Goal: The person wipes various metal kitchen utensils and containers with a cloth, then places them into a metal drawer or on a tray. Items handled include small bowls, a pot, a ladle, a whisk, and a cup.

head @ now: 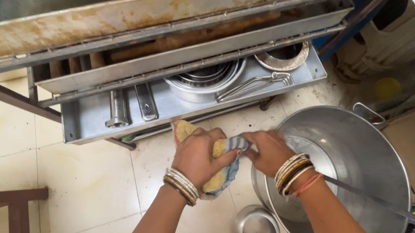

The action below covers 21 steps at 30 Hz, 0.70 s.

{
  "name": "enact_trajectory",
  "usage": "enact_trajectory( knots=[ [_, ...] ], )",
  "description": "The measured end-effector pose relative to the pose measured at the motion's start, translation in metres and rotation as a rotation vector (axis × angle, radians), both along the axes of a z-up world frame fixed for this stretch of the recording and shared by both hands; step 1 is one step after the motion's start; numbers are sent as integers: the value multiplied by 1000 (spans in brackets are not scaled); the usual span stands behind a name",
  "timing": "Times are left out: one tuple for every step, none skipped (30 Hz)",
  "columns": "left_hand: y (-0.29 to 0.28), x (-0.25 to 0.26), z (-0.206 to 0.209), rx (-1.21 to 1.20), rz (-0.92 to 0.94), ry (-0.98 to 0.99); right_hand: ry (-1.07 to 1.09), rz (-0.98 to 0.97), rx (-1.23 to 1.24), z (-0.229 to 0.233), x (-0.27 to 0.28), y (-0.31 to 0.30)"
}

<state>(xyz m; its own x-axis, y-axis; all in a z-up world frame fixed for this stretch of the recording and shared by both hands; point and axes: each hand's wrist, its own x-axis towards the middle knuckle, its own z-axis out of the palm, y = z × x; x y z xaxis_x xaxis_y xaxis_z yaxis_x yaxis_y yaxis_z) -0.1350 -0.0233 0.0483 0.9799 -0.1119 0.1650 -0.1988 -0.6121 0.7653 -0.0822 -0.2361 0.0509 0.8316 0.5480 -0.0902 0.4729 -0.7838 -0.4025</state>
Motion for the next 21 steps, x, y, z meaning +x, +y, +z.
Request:
enact_trajectory(
  knots=[
    [4,1,5,-9,19,40,319,-96,-11,-2,1,2],
    [9,2,8,-19,38,80,437,-89,148,-3,0,3],
    [14,1,11,-29,57,124,557,-81,308,-2,-2,2],
    [17,1,13,-125,48,221,676,-72,468,-2,-4,2],
    [21,-1,14,-222,40,323,698,-79,496,-2,-6,1],
    [23,-3,15,-318,31,424,720,-85,525,-1,-8,0],
    [24,-3,15,-340,13,405,738,-90,554,1,-8,2],
    [26,-3,16,-363,-5,386,772,-72,572,3,-7,2],
    [26,-3,15,-385,-23,365,805,-54,590,7,-5,1],
    [27,-2,14,-405,-45,406,838,-36,607,10,-3,1],
    [27,-2,13,-427,-68,447,848,-4,568,12,-1,0],
    [27,-2,10,-449,-92,488,857,29,528,13,0,-2],
    [28,-2,7,-282,-113,448,866,62,489,14,2,-4],
    [31,-3,4,-115,-133,406,880,63,497,16,3,-10],
    [35,-3,1,54,-152,362,892,66,507,19,4,-18],
    [40,-4,-2,114,-159,353,905,69,517,21,5,-27],
    [45,-5,-6,174,-166,344,927,23,546,23,6,-37],
    [52,-6,-10,234,-172,336,948,-24,574,24,8,-50],
    [59,-8,-14,231,-127,361,970,-76,600,25,9,-64],
    [68,-10,-18,228,-82,386,1028,-91,804,23,12,-76],
    [72,-10,-21,225,-38,411,1081,-108,1009,20,15,-86]
  ],
)
